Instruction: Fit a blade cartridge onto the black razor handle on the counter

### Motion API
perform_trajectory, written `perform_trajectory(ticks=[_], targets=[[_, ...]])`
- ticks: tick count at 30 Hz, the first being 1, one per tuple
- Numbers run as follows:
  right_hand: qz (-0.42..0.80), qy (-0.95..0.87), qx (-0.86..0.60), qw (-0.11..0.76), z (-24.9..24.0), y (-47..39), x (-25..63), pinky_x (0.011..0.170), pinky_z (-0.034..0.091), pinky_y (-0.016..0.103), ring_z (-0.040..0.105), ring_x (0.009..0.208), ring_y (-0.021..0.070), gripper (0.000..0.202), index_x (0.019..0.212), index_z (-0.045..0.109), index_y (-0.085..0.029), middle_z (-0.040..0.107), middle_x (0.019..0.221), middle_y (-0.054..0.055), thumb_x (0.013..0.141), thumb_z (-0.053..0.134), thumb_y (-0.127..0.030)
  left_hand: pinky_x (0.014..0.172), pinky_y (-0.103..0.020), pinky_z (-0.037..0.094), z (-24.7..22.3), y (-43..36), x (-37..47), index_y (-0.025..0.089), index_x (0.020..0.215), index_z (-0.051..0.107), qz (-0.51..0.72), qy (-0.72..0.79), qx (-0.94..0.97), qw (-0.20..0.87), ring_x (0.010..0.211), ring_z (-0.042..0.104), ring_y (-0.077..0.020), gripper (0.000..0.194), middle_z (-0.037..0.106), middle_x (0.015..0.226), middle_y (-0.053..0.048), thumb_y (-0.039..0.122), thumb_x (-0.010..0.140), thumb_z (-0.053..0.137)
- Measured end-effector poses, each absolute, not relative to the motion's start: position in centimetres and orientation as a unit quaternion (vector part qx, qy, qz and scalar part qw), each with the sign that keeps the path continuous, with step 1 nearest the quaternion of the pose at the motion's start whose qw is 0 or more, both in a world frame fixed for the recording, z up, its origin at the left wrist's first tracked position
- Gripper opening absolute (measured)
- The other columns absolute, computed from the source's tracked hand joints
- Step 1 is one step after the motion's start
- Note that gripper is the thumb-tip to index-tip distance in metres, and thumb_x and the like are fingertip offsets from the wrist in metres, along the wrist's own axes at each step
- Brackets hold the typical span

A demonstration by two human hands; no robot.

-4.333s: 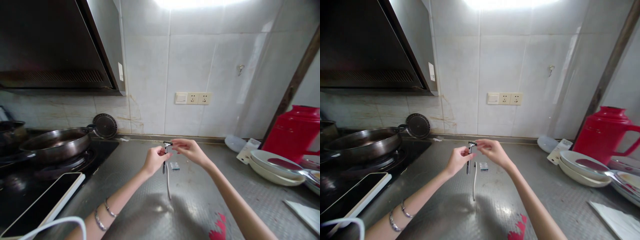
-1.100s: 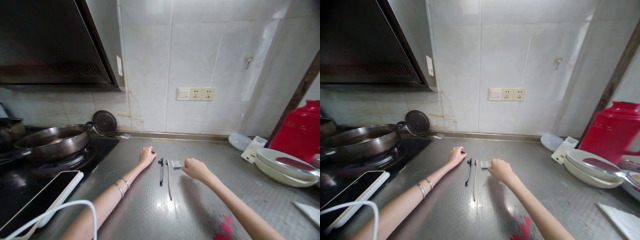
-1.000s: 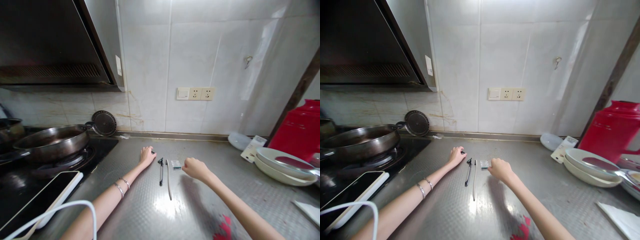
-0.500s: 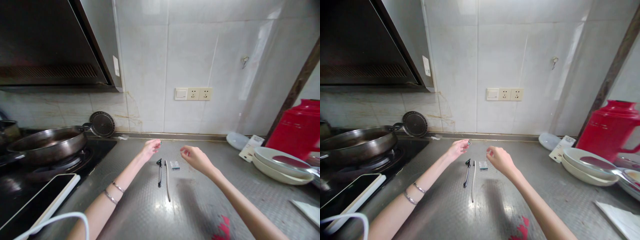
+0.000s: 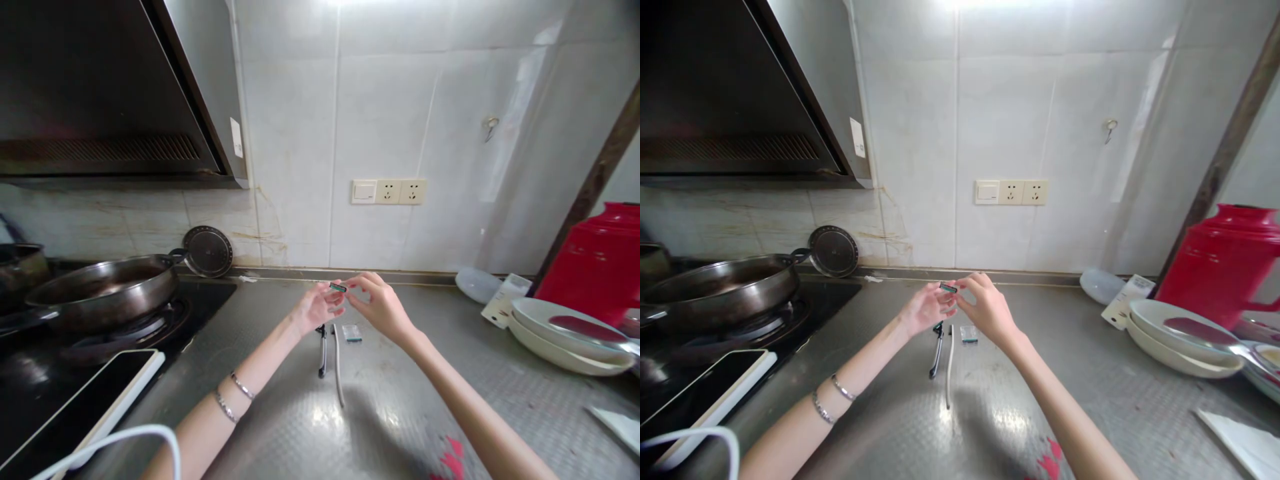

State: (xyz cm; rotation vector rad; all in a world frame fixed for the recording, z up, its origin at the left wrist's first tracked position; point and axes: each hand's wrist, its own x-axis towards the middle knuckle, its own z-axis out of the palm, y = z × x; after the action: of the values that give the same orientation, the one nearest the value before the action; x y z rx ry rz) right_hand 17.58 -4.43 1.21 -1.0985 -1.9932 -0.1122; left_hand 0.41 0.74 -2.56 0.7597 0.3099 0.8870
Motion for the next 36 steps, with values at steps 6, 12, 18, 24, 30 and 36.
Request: perform_trajectory(ticks=[6,12,18,24,30,36], targets=[[-0.073,-0.799,-0.445,0.398,1.3,-4.7,17.8,0.075,0.045,0.024,0.052,0.096,0.0163,0.019,0.098,0.063,-0.025,0.061,0.095,0.004,0.083,0.052,-0.027,0.080,-0.033,0.042,-2.5,0.1,1.1,0.016,0.088,0.065,0.413,0.153,0.351,0.826,0.077,0.061,-0.0160,0.016,0.069,0.082,-0.007,0.027,0.077,0.058],[-0.071,-0.801,-0.438,0.403,1.3,-4.5,18.3,0.071,0.046,0.024,0.053,0.094,0.0167,0.018,0.096,0.064,-0.024,0.061,0.095,0.004,0.083,0.054,-0.029,0.080,-0.034,0.042,-2.4,0.0,1.2,0.016,0.088,0.064,0.407,0.161,0.356,0.826,0.077,0.061,-0.0157,0.016,0.069,0.083,-0.007,0.027,0.078,0.057],[-0.004,-0.808,-0.389,0.442,0.8,-3.6,18.9,0.065,0.045,0.026,0.056,0.089,0.0181,0.017,0.093,0.064,-0.022,0.062,0.092,0.005,0.079,0.058,-0.029,0.084,-0.047,0.041,-2.2,0.5,0.5,0.015,0.098,0.061,0.332,0.224,0.393,0.828,0.076,0.059,-0.0159,0.027,0.067,0.078,-0.006,0.029,0.074,0.062],[0.066,-0.832,-0.378,0.400,1.2,-4.1,18.6,0.063,0.043,0.024,0.057,0.077,0.0145,0.016,0.088,0.066,-0.021,0.063,0.084,0.004,0.081,0.054,-0.028,0.085,-0.053,0.040,-1.7,0.3,0.2,0.015,0.094,0.061,0.276,0.261,0.430,0.819,0.076,0.058,-0.0162,0.031,0.065,0.077,-0.005,0.029,0.068,0.068],[0.107,-0.846,-0.364,0.375,1.5,-4.2,18.6,0.063,0.041,0.023,0.056,0.074,0.0134,0.014,0.081,0.066,-0.019,0.062,0.079,0.003,0.081,0.054,-0.025,0.083,-0.056,0.041,-1.7,0.5,-0.1,0.014,0.092,0.060,0.244,0.282,0.463,0.804,0.074,0.058,-0.0156,0.032,0.064,0.080,-0.007,0.031,0.067,0.070],[0.132,-0.844,-0.369,0.365,1.1,-3.8,18.9,0.061,0.040,0.023,0.054,0.071,0.0126,0.014,0.077,0.065,-0.018,0.061,0.076,0.002,0.081,0.054,-0.025,0.080,-0.054,0.045,-1.7,0.6,-0.1,0.014,0.091,0.060,0.238,0.293,0.476,0.794,0.072,0.058,-0.0144,0.032,0.063,0.078,-0.005,0.033,0.067,0.070]])
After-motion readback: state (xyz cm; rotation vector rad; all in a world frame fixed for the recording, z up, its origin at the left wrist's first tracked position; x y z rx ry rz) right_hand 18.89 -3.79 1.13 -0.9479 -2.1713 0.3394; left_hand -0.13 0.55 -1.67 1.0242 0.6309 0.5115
